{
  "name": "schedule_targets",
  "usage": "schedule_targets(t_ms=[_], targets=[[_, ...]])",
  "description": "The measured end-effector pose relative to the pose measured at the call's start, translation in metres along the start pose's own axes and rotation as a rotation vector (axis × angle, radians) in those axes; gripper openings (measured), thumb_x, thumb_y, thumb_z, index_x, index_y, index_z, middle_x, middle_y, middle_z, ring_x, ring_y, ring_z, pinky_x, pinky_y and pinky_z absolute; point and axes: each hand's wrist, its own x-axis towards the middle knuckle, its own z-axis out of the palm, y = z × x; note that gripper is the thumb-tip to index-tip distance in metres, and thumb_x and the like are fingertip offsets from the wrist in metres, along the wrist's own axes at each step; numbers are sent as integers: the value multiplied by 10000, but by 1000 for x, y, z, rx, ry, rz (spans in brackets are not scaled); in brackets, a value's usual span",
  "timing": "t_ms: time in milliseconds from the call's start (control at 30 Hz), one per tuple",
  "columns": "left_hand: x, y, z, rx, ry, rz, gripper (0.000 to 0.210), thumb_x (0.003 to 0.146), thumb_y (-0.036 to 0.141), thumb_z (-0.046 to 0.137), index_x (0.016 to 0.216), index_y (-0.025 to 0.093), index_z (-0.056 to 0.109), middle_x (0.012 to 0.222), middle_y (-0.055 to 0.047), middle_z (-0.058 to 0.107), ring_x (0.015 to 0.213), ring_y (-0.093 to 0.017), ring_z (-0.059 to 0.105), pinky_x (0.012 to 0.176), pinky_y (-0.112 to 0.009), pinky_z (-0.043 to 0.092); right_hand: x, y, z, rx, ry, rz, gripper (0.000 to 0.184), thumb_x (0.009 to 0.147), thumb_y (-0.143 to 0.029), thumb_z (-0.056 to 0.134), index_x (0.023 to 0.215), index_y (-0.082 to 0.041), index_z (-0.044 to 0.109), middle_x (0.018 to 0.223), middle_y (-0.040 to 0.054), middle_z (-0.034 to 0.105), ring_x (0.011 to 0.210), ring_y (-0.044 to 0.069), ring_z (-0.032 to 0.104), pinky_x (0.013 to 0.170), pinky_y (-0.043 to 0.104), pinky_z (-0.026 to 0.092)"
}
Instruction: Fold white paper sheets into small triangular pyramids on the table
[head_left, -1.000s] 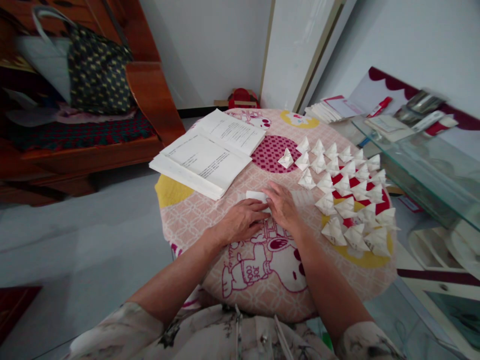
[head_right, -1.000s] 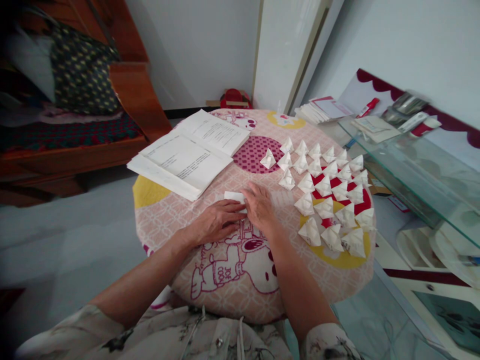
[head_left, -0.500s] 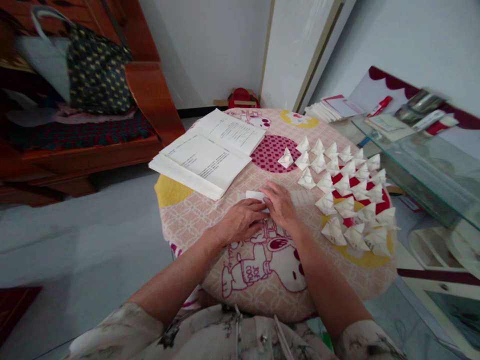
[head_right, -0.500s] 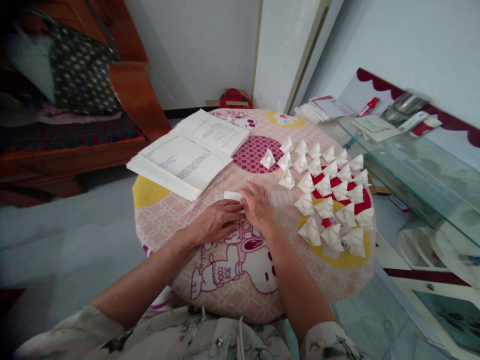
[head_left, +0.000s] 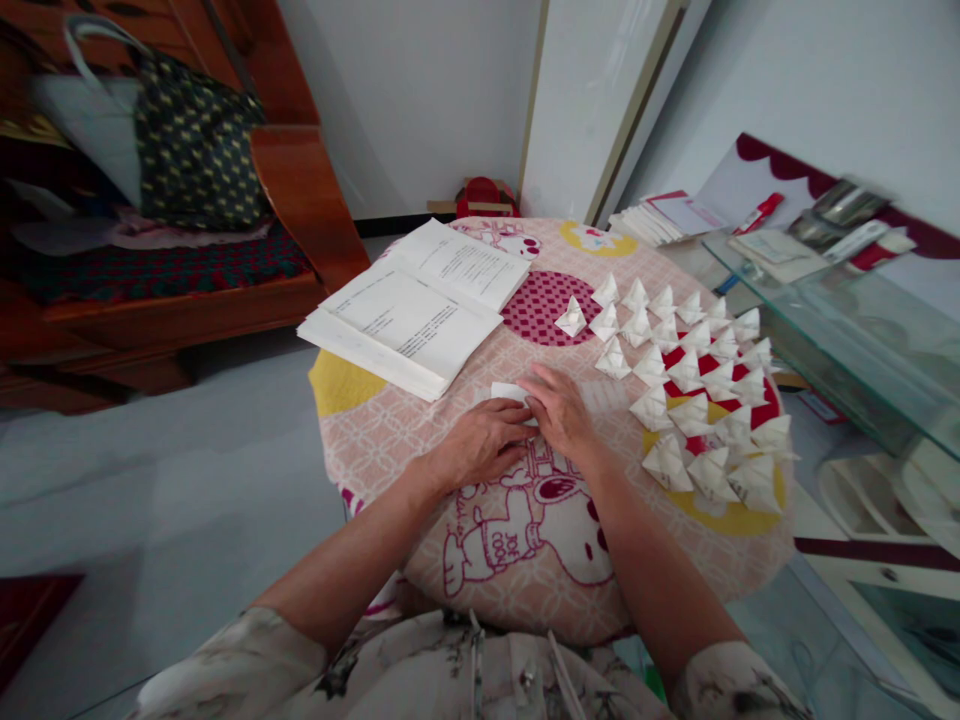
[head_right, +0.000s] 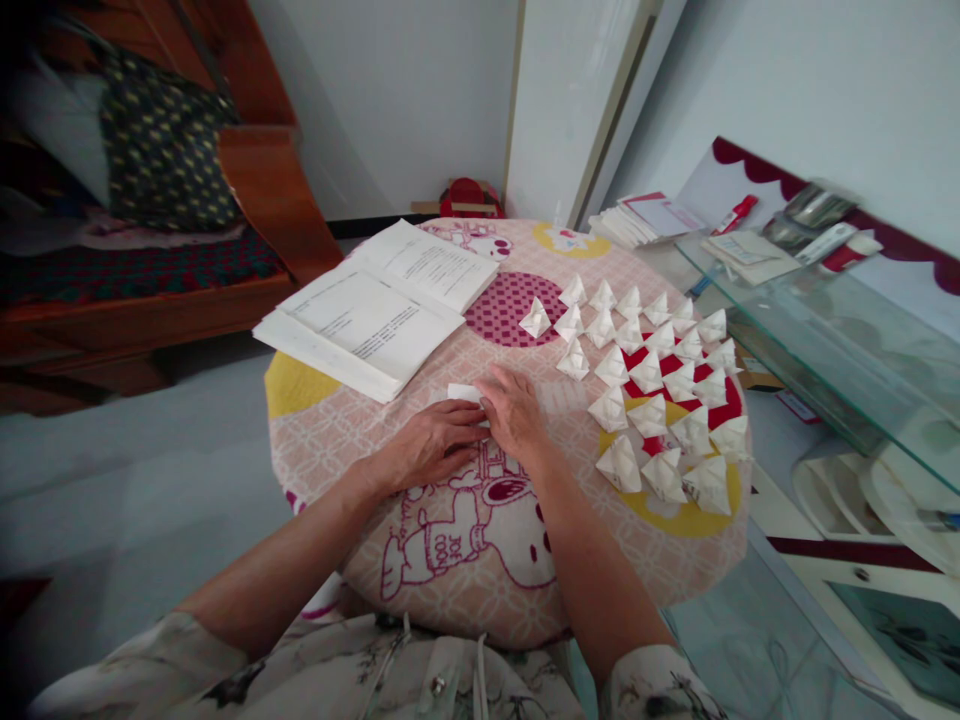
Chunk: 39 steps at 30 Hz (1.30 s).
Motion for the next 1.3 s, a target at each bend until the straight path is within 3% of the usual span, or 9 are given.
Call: schedule_targets(t_ms=[467,667,800,900,1000,1067,1133,1200,1300], targets=[[0,0,1,17,5,-4,233,905,237,592,1091,183,722,1211,-97,686,1209,-266,589,1085,-410,457,0,3,1,115,112,-90,312,932,-152,483,1085,-202,750,1252,117,676,1165,271,584,1052,460,461],[-3,-2,4,52,25,-16,279,915,252,591,1160,201,713,1322,-91,652,1243,-274,580,1088,-426,466,-2,8,3,68,161,21,301,924,-156,482,1130,-169,702,1254,149,652,1196,285,558,1068,468,437],[-5,-5,8,48,48,-7,299,912,253,600,1183,198,712,1327,-108,653,1247,-278,583,1077,-447,480,-3,12,2,86,161,42,234,874,-122,514,1006,-183,697,1222,145,659,1182,282,564,1054,454,438],[-6,-5,8,0,163,7,280,906,242,610,1161,199,717,1330,-118,651,1268,-272,571,1091,-477,467,-3,11,-5,125,172,86,168,838,-121,538,861,-208,680,989,104,710,1001,265,623,941,420,483],[-6,-5,5,-68,423,-118,365,904,254,629,1266,224,653,1438,-107,571,1358,-268,496,1142,-515,410,-3,8,-15,208,195,193,124,826,-165,558,777,-206,665,781,62,693,791,231,628,792,365,490],[-5,-7,4,-178,589,-283,566,868,299,689,1408,236,531,1520,-120,482,1392,-283,456,1151,-541,391,-4,5,-22,338,229,254,112,823,-206,575,754,-205,663,728,35,681,710,201,612,712,326,478],[-3,-11,6,-429,670,-410,778,806,357,760,1490,210,419,1537,-170,442,1347,-306,501,1081,-521,467,-6,1,-26,498,265,310,104,812,-246,599,747,-202,666,696,12,670,658,177,591,648,296,461],[-1,-15,9,-749,623,-475,815,797,401,764,1493,176,405,1482,-207,496,1220,-297,604,980,-472,541,-6,-3,-29,644,284,370,102,793,-277,630,753,-195,676,676,-3,660,620,158,567,595,275,441],[0,-15,11,-1122,443,-509,670,825,441,733,1388,139,530,1244,-176,676,1030,-251,692,844,-373,586,-7,-7,-28,799,278,440,116,766,-299,673,770,-185,694,653,-13,647,578,136,539,545,252,412]])
